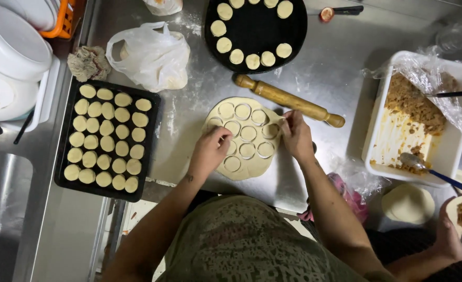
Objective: The person rolls out a sheet of dough on a stainless steel countertop using a rolling pin. They then use a round cutter to cut multiple circular pieces from the dough and place them onto a black tray. A second person is visible filling dough circles with a brown mixture.
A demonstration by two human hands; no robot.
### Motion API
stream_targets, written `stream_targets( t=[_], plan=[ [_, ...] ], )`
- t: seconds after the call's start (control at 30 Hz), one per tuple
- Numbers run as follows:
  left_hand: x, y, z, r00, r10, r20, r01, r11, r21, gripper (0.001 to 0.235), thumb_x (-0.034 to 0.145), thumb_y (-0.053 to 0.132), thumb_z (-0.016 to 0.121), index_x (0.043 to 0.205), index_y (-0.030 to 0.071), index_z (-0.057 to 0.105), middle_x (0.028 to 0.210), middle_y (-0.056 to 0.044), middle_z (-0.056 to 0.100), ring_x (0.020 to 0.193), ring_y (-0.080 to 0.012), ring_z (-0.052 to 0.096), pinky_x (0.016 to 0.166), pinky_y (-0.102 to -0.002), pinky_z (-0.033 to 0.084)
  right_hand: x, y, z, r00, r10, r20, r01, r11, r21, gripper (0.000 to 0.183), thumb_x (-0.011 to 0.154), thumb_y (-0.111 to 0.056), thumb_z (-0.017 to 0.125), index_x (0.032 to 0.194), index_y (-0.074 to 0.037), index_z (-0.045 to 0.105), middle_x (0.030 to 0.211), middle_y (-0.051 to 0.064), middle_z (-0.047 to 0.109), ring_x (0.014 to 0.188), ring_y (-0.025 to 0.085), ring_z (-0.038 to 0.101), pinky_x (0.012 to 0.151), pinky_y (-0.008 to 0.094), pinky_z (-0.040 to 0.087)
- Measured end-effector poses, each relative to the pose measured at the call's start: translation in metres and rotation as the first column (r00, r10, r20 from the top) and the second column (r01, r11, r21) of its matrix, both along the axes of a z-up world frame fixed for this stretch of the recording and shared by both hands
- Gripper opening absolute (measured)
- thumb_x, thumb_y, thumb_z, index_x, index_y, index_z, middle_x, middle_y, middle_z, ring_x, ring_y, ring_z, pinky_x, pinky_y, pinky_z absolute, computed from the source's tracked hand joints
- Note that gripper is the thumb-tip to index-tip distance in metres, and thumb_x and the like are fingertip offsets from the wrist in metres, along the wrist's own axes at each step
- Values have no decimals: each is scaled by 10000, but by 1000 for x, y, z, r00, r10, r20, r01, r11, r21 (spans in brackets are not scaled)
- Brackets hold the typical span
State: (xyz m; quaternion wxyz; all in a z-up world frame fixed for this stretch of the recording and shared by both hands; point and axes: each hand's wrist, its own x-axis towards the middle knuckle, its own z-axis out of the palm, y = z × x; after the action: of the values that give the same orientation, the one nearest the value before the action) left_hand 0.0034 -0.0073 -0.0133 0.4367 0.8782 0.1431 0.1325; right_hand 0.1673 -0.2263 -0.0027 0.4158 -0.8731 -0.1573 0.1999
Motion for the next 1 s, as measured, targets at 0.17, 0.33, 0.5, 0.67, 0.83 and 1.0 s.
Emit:
stream_targets(
  t=[0.17,0.33,0.5,0.67,0.83,1.0],
  plan=[
    [15,-31,19,971,-160,-177,21,795,-606,306,1033,310,594,1173,47,661,1060,-223,724,958,-340,742,818,-420,630,-31,-1,17,998,-58,25,52,978,202,142,1011,-107,576,1149,-114,609,958,162,711,948,356,707,902,466,533],
    [26,-47,66,805,-262,-533,-338,536,-774,773,978,721,486,1412,89,587,1257,-165,675,1140,-314,704,1021,-579,497,-97,20,69,858,267,439,-321,946,53,105,950,-151,687,1024,-81,662,873,178,688,848,386,714,746,477,576],
    [-7,-39,66,944,-35,-327,-284,419,-862,379,1045,270,601,1083,-105,637,1092,-266,699,998,-318,734,824,-463,639,-106,-8,88,572,319,756,-480,877,-7,81,956,-137,654,973,-68,694,936,108,687,830,319,683,679,397,599],
    [-5,-27,135,967,-72,-246,-185,467,-865,344,1043,190,558,997,-140,648,1004,-333,722,939,-402,763,848,-537,632,-94,-33,56,865,359,352,-288,928,-238,353,926,-278,677,1232,-114,617,926,73,628,800,317,698,670,441,597],
    [-4,-17,166,948,-122,-293,-167,594,-787,380,1009,296,598,956,-58,727,885,-256,784,822,-327,801,817,-460,649,-97,-20,29,870,481,112,-411,830,-376,601,885,-480,724,1342,-112,588,1065,126,625,893,414,721,725,533,610],
    [-9,7,167,963,-67,-262,-150,673,-725,370,999,283,621,900,-66,694,773,-227,769,670,-298,794,667,-456,659,-100,-14,-10,949,315,25,-306,934,-187,278,1050,-389,515,998,-144,635,757,109,657,759,377,709,679,466,556]
  ],
)
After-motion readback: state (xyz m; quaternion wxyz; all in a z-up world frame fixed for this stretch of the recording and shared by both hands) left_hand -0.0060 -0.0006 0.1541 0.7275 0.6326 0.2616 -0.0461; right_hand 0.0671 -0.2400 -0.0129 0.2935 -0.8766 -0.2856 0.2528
